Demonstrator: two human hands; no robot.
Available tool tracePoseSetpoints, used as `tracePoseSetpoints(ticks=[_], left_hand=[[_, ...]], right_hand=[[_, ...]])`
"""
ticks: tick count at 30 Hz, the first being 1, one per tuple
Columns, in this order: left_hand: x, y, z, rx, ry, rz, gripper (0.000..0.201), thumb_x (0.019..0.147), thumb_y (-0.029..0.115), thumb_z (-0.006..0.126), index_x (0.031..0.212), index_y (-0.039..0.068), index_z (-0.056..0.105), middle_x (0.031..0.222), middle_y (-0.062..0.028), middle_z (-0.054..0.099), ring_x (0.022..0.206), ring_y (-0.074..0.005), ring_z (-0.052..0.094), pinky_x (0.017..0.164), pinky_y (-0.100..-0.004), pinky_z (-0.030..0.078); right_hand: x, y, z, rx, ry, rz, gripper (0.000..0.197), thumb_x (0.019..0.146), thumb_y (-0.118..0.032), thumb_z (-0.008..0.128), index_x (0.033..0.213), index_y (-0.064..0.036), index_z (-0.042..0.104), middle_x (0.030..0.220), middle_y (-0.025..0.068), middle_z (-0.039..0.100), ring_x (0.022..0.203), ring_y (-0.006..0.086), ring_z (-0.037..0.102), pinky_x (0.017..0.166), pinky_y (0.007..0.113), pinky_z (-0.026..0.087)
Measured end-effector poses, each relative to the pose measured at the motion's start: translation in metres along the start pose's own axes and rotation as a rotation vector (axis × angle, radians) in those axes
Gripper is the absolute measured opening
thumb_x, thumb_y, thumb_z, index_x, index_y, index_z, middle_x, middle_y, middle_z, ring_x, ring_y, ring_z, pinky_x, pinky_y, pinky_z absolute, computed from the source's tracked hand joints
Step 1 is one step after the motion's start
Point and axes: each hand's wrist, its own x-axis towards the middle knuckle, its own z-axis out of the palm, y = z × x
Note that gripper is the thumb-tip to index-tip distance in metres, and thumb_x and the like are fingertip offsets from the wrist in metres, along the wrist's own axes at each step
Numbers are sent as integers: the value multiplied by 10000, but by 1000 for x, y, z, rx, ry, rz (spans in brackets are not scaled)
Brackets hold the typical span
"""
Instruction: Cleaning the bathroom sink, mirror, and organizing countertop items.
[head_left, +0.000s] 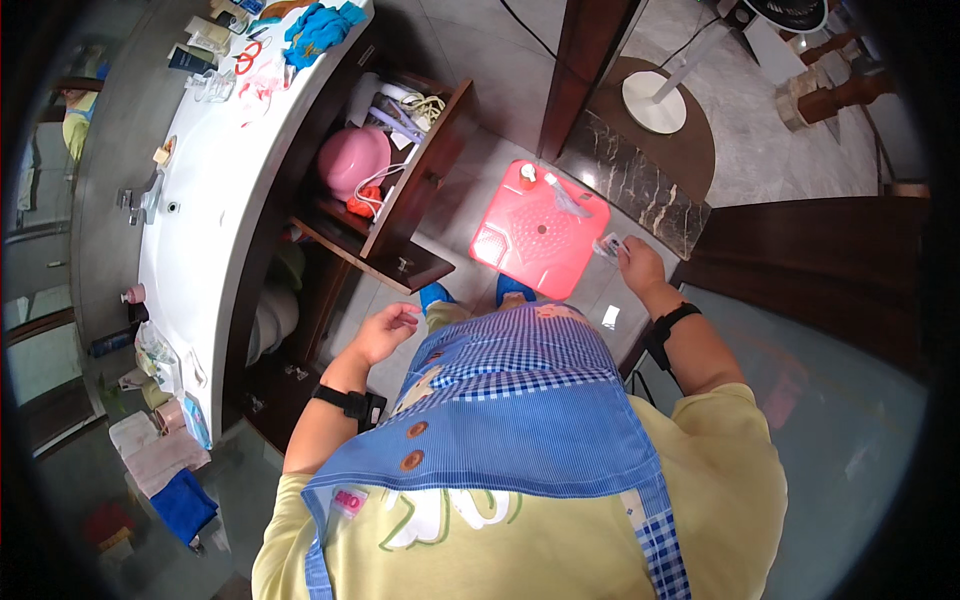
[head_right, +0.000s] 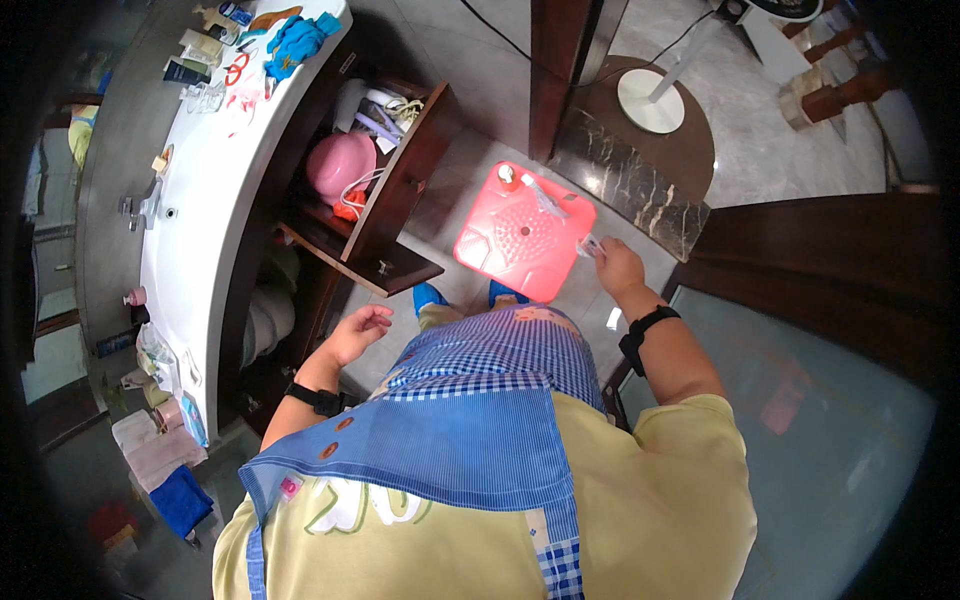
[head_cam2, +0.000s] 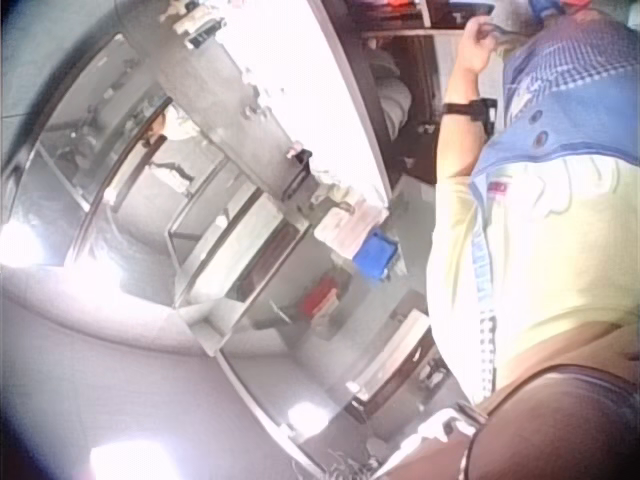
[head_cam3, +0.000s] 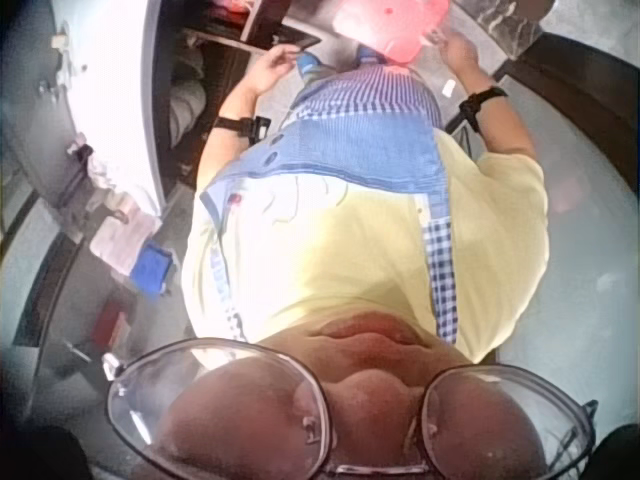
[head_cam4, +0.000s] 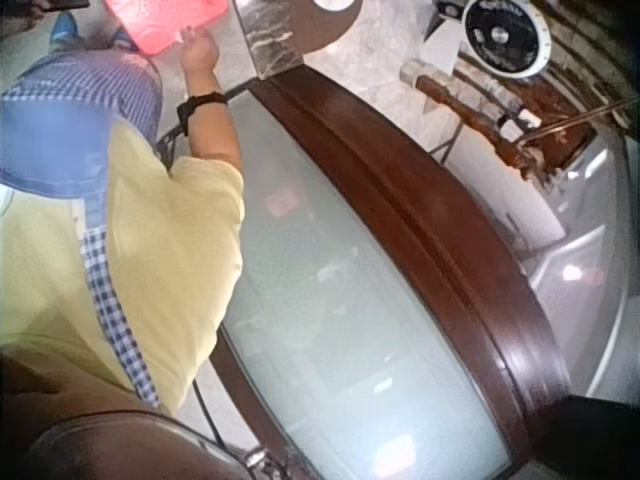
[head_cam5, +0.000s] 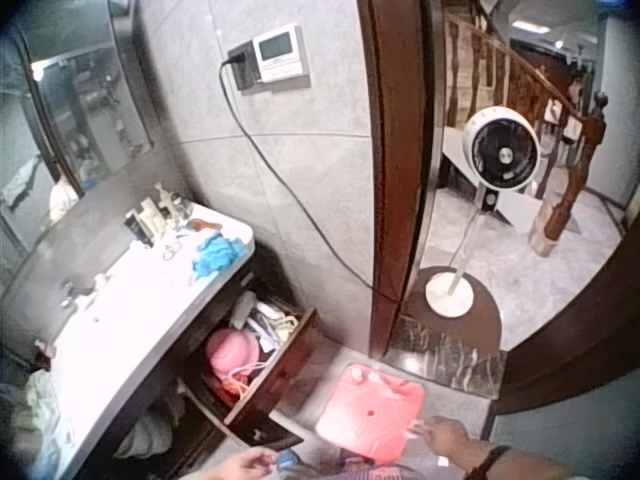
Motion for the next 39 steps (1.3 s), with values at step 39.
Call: tracePoseSetpoints(ticks=[39], left_hand=[[-15,-33,-11,-75,120,-18,275,757,53,505,1028,92,527,882,-28,563,845,-112,512,772,-241,408]], right_hand=[[15,-8,-17,47,15,-63,309,711,-263,588,932,-54,529,889,129,547,839,309,527,728,378,430]])
